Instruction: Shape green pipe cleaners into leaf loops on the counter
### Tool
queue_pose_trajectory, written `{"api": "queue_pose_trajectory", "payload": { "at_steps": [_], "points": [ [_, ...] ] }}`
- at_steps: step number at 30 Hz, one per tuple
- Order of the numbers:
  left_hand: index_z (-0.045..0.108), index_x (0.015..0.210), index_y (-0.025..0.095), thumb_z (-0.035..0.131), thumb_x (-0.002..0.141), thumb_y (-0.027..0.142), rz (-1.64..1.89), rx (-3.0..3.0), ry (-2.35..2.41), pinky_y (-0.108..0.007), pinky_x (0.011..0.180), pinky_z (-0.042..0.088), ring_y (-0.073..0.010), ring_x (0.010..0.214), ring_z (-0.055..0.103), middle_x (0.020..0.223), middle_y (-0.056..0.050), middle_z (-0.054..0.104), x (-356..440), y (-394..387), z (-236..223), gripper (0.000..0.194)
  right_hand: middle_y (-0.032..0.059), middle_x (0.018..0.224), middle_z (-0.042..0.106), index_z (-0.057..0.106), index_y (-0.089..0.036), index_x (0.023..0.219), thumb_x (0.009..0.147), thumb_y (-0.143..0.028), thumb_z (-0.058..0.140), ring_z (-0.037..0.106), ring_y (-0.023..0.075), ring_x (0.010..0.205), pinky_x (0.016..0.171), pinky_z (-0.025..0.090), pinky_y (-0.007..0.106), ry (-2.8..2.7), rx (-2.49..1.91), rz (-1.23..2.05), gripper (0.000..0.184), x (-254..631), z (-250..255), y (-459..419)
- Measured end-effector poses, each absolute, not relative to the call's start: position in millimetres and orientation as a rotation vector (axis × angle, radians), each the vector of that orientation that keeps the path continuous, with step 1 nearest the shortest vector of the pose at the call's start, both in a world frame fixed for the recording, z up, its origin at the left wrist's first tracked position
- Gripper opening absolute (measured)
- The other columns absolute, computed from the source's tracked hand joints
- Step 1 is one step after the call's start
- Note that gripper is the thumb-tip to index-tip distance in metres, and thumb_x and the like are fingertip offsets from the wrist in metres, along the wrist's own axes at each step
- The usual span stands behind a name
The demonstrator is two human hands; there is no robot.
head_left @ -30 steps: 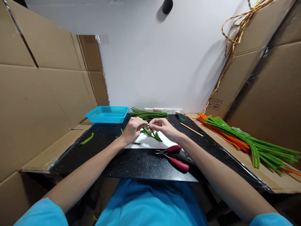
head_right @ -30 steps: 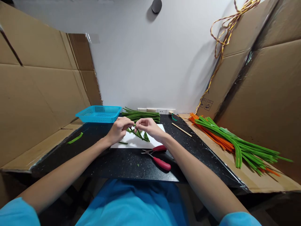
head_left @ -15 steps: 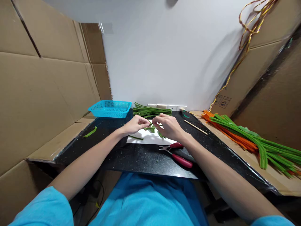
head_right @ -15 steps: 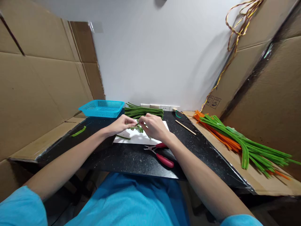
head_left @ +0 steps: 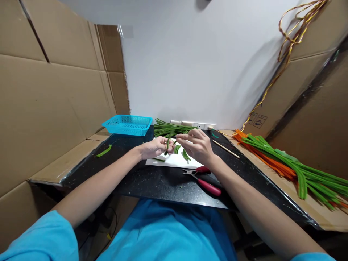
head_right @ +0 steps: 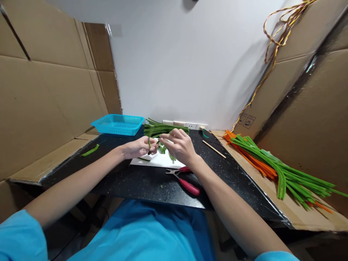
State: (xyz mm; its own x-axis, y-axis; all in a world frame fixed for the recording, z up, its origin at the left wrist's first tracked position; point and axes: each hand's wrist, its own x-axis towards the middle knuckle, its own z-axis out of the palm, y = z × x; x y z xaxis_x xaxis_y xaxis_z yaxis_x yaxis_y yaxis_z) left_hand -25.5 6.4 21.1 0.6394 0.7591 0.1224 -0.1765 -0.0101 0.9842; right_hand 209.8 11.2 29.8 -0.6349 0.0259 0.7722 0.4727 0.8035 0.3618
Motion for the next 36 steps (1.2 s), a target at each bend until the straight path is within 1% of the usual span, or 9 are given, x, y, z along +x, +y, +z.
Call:
{"api": "queue_pose_trajectory", "payload": {
  "at_steps": [3,5,9,14,18,21,26,30,36],
  "points": [
    [0.075,0.083,0.011,0.084,0.079,0.036,1.082,1.635,0.756,-0.031,0.073,0.046,-0.0167,0.071,0.061,0.075,-0.007,0.070,-19.4,10.1,18.4,0.026,0.0087,0.112,0.077,0.078,-0.024,0.100,0.100,-0.024,0.067,0.063,0.0251,0.097,0.085,0.053,0.042,-2.000,-0.563,-0.320,0.012,203.5,30.3,16.1],
    [0.077,0.088,0.012,0.077,0.086,0.036,1.265,1.815,0.912,-0.032,0.074,0.047,-0.0196,0.075,0.066,0.083,-0.010,0.076,-17.1,11.9,15.9,0.024,0.0095,0.099,0.075,0.079,-0.020,0.098,0.098,-0.028,0.067,0.065,0.0231,0.086,0.075,0.053,0.038,-1.890,-0.674,-0.016,0.014,200.2,30.6,19.4],
    [0.078,0.095,0.015,0.068,0.095,0.026,1.442,2.314,1.082,-0.036,0.083,0.046,-0.0211,0.083,0.070,0.091,-0.008,0.080,-19.4,10.3,11.8,0.015,0.0065,0.076,0.071,0.077,-0.015,0.088,0.094,-0.038,0.068,0.057,0.0157,0.060,0.053,0.043,0.029,-1.790,-0.797,0.523,0.026,199.3,30.7,22.3],
    [0.075,0.107,0.016,0.061,0.103,0.021,1.441,2.856,1.072,-0.037,0.089,0.040,-0.0219,0.091,0.069,0.097,-0.007,0.078,-26.9,5.4,12.8,0.016,0.0065,0.072,0.070,0.077,-0.013,0.081,0.085,-0.049,0.077,0.051,0.0119,0.053,0.047,0.037,0.026,-1.744,-0.828,0.863,0.037,199.7,34.2,17.5],
    [0.073,0.109,0.016,0.058,0.105,0.021,1.475,2.948,1.043,-0.036,0.088,0.040,-0.0212,0.091,0.067,0.097,-0.006,0.077,-28.3,3.6,15.4,0.016,0.0076,0.082,0.073,0.079,-0.013,0.087,0.075,-0.049,0.087,0.052,0.0107,0.055,0.050,0.040,0.026,-1.712,-0.781,1.222,0.038,196.4,35.4,12.8],
    [0.073,0.107,0.016,0.058,0.105,0.022,1.486,2.894,1.007,-0.036,0.088,0.041,-0.0207,0.088,0.067,0.095,-0.006,0.078,-26.2,4.2,15.4,0.016,0.0054,0.080,0.072,0.078,-0.015,0.085,0.072,-0.046,0.090,0.053,0.0108,0.058,0.052,0.041,0.026,-1.671,-0.721,1.234,0.036,194.2,33.4,11.2],
    [0.073,0.104,0.017,0.058,0.104,0.020,1.417,2.685,0.977,-0.036,0.088,0.043,-0.0202,0.084,0.067,0.095,-0.006,0.079,-20.1,4.0,11.8,0.016,-0.0008,0.063,0.063,0.075,-0.015,0.077,0.074,-0.046,0.090,0.050,0.0090,0.051,0.051,0.040,0.026,-1.640,-0.672,1.136,0.034,193.6,32.6,11.0],
    [0.075,0.101,0.020,0.059,0.102,0.021,1.398,2.548,0.967,-0.035,0.085,0.044,-0.0210,0.082,0.065,0.093,-0.005,0.079,-15.8,0.3,9.1,0.017,0.0044,0.072,0.071,0.079,-0.014,0.088,0.070,-0.047,0.093,0.057,0.0125,0.053,0.048,0.046,0.027,-1.729,-0.644,1.153,0.040,194.1,33.6,12.3],
    [0.078,0.100,0.023,0.060,0.100,0.027,1.376,2.394,1.033,-0.035,0.085,0.044,-0.0241,0.087,0.066,0.093,-0.006,0.079,-14.5,1.9,6.0,0.018,0.0072,0.072,0.073,0.080,-0.013,0.087,0.073,-0.051,0.090,0.062,0.0137,0.056,0.049,0.051,0.026,-1.742,-0.657,1.108,0.041,193.2,28.5,17.1]
  ]
}}
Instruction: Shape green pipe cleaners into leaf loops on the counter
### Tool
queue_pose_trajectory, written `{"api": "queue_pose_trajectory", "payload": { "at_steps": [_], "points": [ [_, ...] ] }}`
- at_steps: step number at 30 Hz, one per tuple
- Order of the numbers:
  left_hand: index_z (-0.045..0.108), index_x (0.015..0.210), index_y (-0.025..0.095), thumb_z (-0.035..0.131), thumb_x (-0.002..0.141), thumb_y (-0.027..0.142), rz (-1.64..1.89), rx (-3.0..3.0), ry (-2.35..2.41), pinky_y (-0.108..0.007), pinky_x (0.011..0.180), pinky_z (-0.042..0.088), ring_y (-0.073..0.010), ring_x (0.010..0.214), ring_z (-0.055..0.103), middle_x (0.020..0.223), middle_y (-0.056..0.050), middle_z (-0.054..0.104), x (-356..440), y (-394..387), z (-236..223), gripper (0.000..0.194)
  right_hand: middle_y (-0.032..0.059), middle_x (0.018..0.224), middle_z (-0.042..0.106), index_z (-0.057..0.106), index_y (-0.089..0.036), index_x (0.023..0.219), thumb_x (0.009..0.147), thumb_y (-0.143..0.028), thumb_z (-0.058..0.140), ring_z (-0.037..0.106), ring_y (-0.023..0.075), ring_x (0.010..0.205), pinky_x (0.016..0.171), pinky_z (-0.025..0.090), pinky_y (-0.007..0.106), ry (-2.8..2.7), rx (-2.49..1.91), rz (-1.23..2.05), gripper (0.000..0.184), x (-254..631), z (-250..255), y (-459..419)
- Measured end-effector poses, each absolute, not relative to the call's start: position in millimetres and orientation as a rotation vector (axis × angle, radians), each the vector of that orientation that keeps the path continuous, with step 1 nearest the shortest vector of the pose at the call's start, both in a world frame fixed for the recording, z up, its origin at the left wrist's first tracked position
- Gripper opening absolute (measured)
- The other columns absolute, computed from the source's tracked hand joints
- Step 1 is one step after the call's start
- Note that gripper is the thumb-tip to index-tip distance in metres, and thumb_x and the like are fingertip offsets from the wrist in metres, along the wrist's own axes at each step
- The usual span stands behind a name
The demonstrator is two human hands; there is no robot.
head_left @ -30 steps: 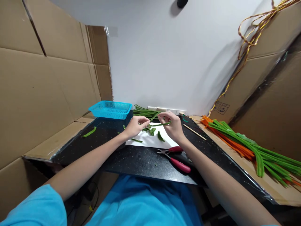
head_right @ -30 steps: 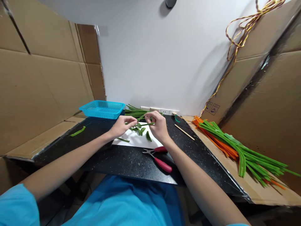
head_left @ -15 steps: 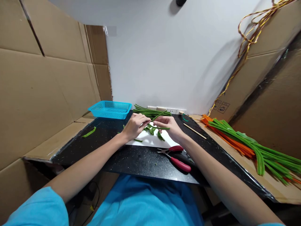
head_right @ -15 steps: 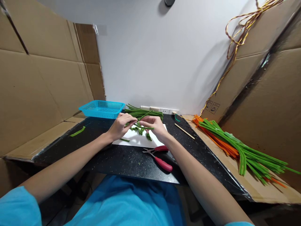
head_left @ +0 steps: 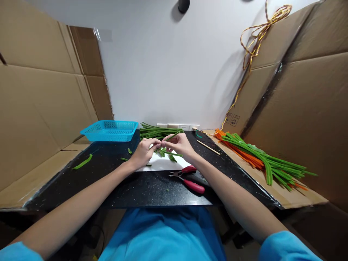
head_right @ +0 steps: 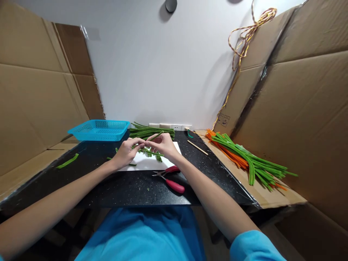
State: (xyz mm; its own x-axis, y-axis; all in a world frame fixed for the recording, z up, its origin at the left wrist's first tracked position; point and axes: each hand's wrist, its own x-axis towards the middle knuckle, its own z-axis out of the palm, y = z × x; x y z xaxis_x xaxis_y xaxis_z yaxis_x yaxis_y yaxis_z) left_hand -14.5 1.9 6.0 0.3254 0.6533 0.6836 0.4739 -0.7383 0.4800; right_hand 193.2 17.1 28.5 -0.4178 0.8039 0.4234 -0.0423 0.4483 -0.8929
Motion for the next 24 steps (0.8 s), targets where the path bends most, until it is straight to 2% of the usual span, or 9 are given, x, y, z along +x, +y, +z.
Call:
{"api": "queue_pose_trajectory", "payload": {
  "at_steps": [6,10,15,18,24],
  "points": [
    [0.078,0.098,0.023,0.059,0.099,0.031,1.383,2.384,1.070,-0.036,0.085,0.044,-0.0239,0.085,0.065,0.094,-0.007,0.079,-14.4,-0.3,7.0,0.020,0.0076,0.073,0.073,0.079,-0.013,0.082,0.066,-0.054,0.094,0.065,0.0165,0.060,0.050,0.057,0.028,-1.645,-0.637,1.182,0.046,190.3,24.6,15.1],
    [0.078,0.094,0.020,0.062,0.099,0.041,1.361,2.250,1.032,-0.034,0.080,0.045,-0.0226,0.080,0.065,0.090,-0.007,0.078,-10.2,-0.9,9.5,0.027,0.0076,0.069,0.073,0.077,-0.014,0.077,0.066,-0.055,0.094,0.066,0.0173,0.058,0.051,0.055,0.029,-1.613,-0.619,1.121,0.046,187.7,22.9,15.4],
    [0.072,0.080,0.014,0.071,0.091,0.056,1.164,1.881,0.787,-0.029,0.071,0.046,-0.0174,0.068,0.059,0.068,-0.004,0.066,-4.4,1.6,13.6,0.043,0.0058,0.060,0.068,0.073,-0.014,0.071,0.070,-0.058,0.090,0.063,0.0158,0.052,0.048,0.050,0.027,-1.661,-0.629,1.028,0.048,186.0,24.0,14.7],
    [0.067,0.070,0.015,0.079,0.083,0.058,1.081,1.764,0.744,-0.029,0.071,0.044,-0.0154,0.065,0.057,0.064,-0.002,0.063,-4.4,2.7,14.8,0.046,0.0071,0.062,0.070,0.073,-0.013,0.070,0.071,-0.060,0.089,0.063,0.0155,0.051,0.046,0.048,0.026,-1.716,-0.663,1.012,0.050,186.4,25.3,15.1],
    [0.071,0.075,0.014,0.081,0.081,0.057,1.011,1.692,0.751,-0.028,0.068,0.039,-0.0148,0.064,0.055,0.065,-0.002,0.064,-9.8,7.2,10.1,0.045,0.0077,0.063,0.071,0.075,-0.013,0.073,0.073,-0.057,0.089,0.065,0.0161,0.052,0.046,0.050,0.026,-1.787,-0.694,0.993,0.045,190.1,25.1,19.6]
  ]
}}
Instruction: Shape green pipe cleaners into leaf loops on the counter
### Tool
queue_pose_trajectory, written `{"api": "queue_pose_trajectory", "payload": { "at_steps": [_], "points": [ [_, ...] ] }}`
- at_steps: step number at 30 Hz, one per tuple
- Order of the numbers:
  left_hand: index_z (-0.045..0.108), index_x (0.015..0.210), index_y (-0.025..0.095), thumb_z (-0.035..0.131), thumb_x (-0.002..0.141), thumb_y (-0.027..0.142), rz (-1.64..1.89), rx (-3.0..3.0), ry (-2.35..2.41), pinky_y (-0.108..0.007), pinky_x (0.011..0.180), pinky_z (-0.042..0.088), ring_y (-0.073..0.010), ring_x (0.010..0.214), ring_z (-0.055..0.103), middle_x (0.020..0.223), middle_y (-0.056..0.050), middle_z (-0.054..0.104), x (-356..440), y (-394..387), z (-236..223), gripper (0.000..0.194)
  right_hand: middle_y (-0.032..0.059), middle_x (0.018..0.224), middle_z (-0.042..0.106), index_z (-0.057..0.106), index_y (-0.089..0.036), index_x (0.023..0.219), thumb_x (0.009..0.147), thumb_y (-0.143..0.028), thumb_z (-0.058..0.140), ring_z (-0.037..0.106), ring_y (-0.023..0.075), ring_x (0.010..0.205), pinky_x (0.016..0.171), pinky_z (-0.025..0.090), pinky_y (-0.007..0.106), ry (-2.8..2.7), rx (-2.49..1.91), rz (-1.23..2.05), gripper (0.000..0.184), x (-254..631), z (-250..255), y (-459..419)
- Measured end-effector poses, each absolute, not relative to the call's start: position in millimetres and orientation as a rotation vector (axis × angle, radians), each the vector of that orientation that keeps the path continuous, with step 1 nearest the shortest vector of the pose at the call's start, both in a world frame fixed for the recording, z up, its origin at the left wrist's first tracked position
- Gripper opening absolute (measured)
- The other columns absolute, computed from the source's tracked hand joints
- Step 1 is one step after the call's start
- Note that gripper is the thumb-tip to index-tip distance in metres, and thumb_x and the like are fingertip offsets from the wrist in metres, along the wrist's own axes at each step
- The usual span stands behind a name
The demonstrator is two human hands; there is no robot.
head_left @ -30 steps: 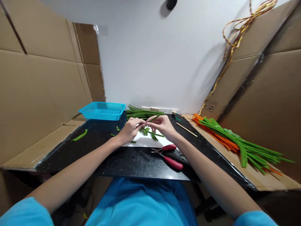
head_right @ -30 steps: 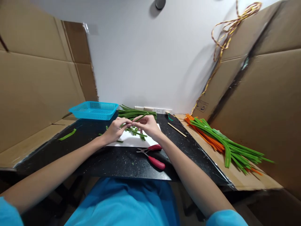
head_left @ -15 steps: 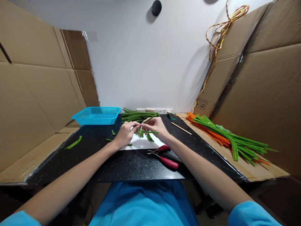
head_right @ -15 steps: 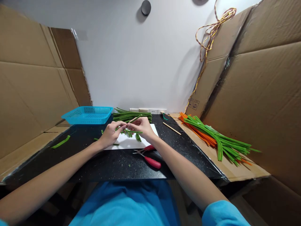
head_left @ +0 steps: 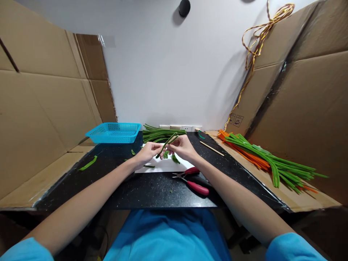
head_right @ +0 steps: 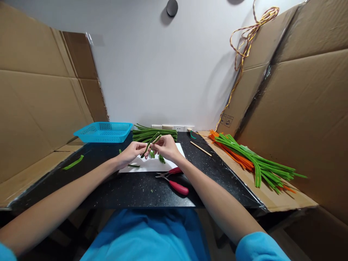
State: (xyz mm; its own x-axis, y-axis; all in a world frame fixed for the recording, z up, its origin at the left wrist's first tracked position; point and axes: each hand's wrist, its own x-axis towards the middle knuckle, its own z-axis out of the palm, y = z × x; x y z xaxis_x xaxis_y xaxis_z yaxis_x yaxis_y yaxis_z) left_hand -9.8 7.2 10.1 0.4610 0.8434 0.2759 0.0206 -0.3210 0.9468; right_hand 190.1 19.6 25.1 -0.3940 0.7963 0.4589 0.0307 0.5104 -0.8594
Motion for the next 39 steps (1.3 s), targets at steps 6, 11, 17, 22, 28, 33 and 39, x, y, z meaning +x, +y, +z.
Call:
{"api": "queue_pose_trajectory", "payload": {
  "at_steps": [6,11,17,22,28,33,39],
  "points": [
    [0.072,0.076,0.014,0.079,0.085,0.057,1.053,1.613,0.690,-0.028,0.066,0.034,-0.0136,0.066,0.051,0.068,-0.002,0.063,-11.3,9.3,5.8,0.044,0.0059,0.065,0.071,0.073,-0.015,0.070,0.072,-0.057,0.088,0.064,0.0151,0.054,0.054,0.056,0.030,-1.673,-0.684,1.127,0.045,193.9,27.1,17.3],
    [0.072,0.081,0.012,0.083,0.082,0.056,1.016,1.523,0.651,-0.028,0.064,0.034,-0.0118,0.063,0.050,0.070,-0.002,0.063,-6.2,4.1,6.7,0.045,0.0032,0.064,0.069,0.073,-0.015,0.069,0.069,-0.052,0.092,0.061,0.0130,0.053,0.054,0.051,0.027,-1.579,-0.668,1.236,0.042,190.5,28.2,13.4],
    [0.070,0.079,0.012,0.093,0.069,0.053,1.015,1.354,0.570,-0.027,0.064,0.040,-0.0131,0.061,0.058,0.065,-0.001,0.062,1.6,5.9,0.6,0.048,0.0033,0.066,0.068,0.072,-0.014,0.068,0.065,-0.047,0.094,0.059,0.0121,0.056,0.051,0.043,0.025,-1.494,-0.666,1.354,0.040,189.4,27.6,13.8],
    [0.069,0.079,0.011,0.095,0.067,0.038,0.923,1.248,0.486,-0.028,0.064,0.045,-0.0140,0.059,0.061,0.064,-0.001,0.060,-3.0,6.8,0.8,0.039,-0.0002,0.063,0.064,0.069,-0.014,0.066,0.065,-0.042,0.094,0.055,0.0096,0.052,0.050,0.041,0.024,-1.478,-0.661,1.447,0.038,191.1,30.8,10.9],
    [0.070,0.079,0.011,0.094,0.069,0.034,0.850,1.233,0.462,-0.029,0.068,0.050,-0.0168,0.062,0.067,0.063,-0.001,0.061,-9.9,0.0,10.8,0.035,0.0005,0.066,0.066,0.070,-0.015,0.071,0.070,-0.043,0.093,0.059,0.0099,0.052,0.050,0.046,0.024,-1.541,-0.618,1.467,0.036,191.9,36.4,6.4],
    [0.072,0.080,0.012,0.091,0.067,0.022,0.917,1.226,0.470,-0.029,0.069,0.050,-0.0148,0.060,0.064,0.063,0.000,0.061,-6.4,-0.6,12.0,0.025,0.0015,0.074,0.070,0.075,-0.016,0.086,0.079,-0.049,0.086,0.063,0.0112,0.054,0.049,0.049,0.023,-1.519,-0.589,1.462,0.036,191.0,34.0,7.8],
    [0.071,0.092,0.014,0.081,0.085,0.039,0.922,1.173,0.503,-0.030,0.068,0.051,-0.0154,0.062,0.063,0.068,-0.002,0.064,-5.7,-0.5,12.8,0.028,0.0022,0.068,0.068,0.070,-0.017,0.071,0.080,-0.053,0.085,0.056,0.0100,0.047,0.045,0.046,0.025,-1.519,-0.614,1.312,0.040,189.0,29.0,10.4]
  ]
}}
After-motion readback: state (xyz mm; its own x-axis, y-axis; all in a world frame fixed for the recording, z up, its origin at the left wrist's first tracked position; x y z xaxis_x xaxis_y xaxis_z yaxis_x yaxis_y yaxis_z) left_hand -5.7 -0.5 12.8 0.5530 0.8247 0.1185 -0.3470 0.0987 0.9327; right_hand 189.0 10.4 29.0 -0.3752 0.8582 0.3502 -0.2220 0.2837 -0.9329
